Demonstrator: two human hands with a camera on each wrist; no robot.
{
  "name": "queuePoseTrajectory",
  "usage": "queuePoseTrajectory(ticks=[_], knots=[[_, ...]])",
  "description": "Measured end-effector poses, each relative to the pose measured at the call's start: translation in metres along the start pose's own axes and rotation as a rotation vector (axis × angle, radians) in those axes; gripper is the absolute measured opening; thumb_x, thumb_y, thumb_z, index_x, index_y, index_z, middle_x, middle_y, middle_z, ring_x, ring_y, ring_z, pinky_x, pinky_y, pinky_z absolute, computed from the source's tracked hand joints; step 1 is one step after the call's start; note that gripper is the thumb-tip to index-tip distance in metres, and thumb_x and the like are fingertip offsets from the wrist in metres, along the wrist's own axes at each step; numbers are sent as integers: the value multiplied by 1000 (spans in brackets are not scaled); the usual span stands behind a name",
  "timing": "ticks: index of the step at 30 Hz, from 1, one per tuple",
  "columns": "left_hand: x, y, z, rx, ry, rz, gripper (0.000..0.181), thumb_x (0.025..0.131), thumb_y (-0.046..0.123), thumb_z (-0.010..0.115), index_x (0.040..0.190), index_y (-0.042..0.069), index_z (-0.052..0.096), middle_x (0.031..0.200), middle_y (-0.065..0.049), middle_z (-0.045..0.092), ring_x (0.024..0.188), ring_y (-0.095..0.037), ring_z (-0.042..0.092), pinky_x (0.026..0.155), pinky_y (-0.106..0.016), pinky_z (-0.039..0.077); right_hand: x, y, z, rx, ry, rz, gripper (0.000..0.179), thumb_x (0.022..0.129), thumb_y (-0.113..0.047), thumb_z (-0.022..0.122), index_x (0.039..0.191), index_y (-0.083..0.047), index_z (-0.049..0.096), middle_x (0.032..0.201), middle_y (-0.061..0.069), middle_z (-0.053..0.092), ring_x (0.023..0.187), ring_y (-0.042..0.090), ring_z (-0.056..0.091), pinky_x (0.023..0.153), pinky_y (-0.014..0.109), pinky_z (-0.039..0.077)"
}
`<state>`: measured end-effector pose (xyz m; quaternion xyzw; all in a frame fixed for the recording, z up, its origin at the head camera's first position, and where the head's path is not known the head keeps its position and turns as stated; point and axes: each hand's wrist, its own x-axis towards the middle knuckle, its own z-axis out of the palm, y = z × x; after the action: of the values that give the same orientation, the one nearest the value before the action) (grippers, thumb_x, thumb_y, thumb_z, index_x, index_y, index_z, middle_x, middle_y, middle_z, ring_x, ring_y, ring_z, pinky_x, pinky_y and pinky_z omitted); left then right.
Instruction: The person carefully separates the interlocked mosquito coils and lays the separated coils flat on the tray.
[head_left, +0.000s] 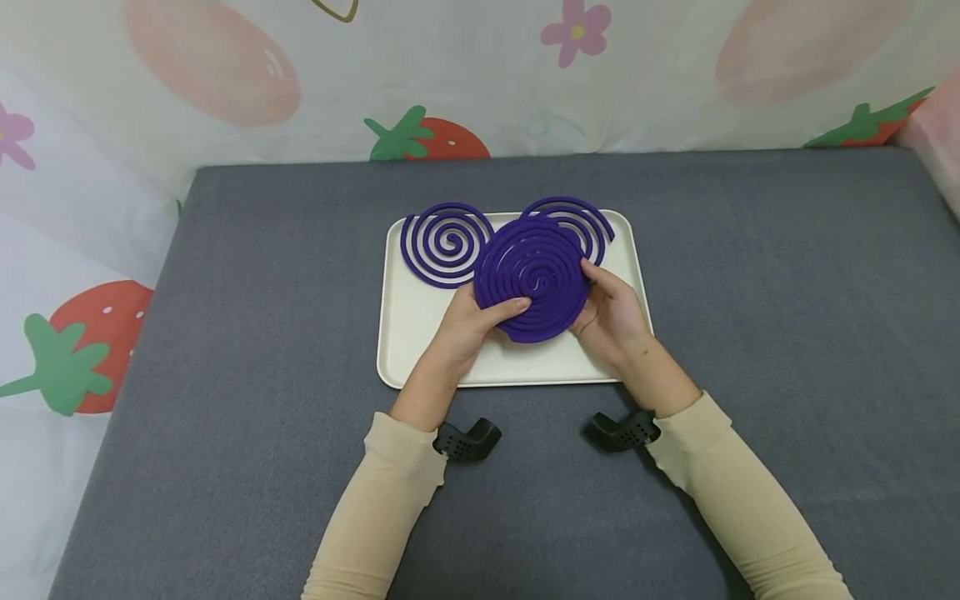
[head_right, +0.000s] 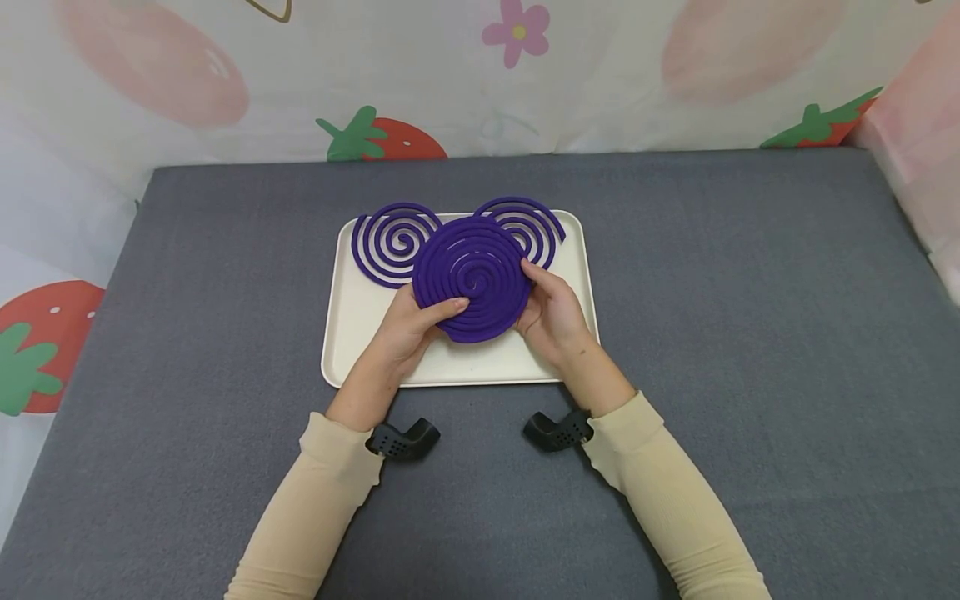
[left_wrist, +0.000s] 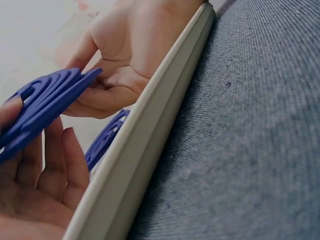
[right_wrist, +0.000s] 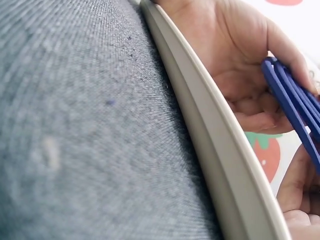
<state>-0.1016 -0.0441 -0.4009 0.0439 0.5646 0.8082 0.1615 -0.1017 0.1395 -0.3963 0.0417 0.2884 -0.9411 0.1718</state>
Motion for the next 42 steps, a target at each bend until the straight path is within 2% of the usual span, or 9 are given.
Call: queuePoseTrajectory(ticks=[6,15,24,27,30,34,38,42], knots=[[-1,0,0,44,-48,17,51,79,-7,64,127,-8,49,107,-7,63,94,-13,60,88,-28,48,1,-1,0,60,-4,5,43,104,-15,24,94,-2,64,86,9,67,78,18,66,70,31,55],[-2,1,0,30,-81,46,48,78,-9,62,125,-10,50,102,-3,64,92,-13,60,86,-28,49,0,-3,1,111,-33,27,49,104,-15,20,91,0,66,83,9,68,75,19,66,68,32,55],[-2,1,0,-18,-86,70,48,77,-8,60,123,-12,49,99,-1,64,91,-12,60,85,-27,49,0,-4,-1,144,-30,43,49,103,-14,21,91,1,66,86,10,68,77,20,64,70,34,54],[-1,1,-1,-34,-53,83,46,78,-8,60,123,-14,49,98,0,65,90,-11,61,84,-27,50,1,-3,0,82,-2,-8,42,102,-10,25,91,-2,65,86,8,66,77,19,63,68,32,53],[0,0,-1,-35,-15,84,44,79,-7,59,122,-15,49,95,1,65,88,-11,62,84,-26,50,2,-3,0,2,44,-113,31,99,-2,37,88,-4,66,84,7,64,73,17,61,62,28,52],[0,0,-1,-32,29,60,44,81,-5,59,123,-14,49,97,0,64,89,-11,62,84,-26,50,2,-1,2,-110,91,-254,24,92,6,52,82,-6,69,78,5,65,66,14,61,55,24,50],[-1,0,-1,-41,65,33,47,81,-4,60,125,-12,48,101,-3,63,89,-11,62,83,-26,51,1,0,4,-198,122,-306,26,90,8,53,80,-8,71,75,3,64,63,12,60,54,23,49],[-1,0,-2,-26,52,11,49,82,-3,60,128,-10,47,109,-12,62,91,-13,62,86,-30,52,1,0,5,-236,152,-319,32,91,10,49,79,-9,71,73,1,64,62,11,60,54,21,49]])
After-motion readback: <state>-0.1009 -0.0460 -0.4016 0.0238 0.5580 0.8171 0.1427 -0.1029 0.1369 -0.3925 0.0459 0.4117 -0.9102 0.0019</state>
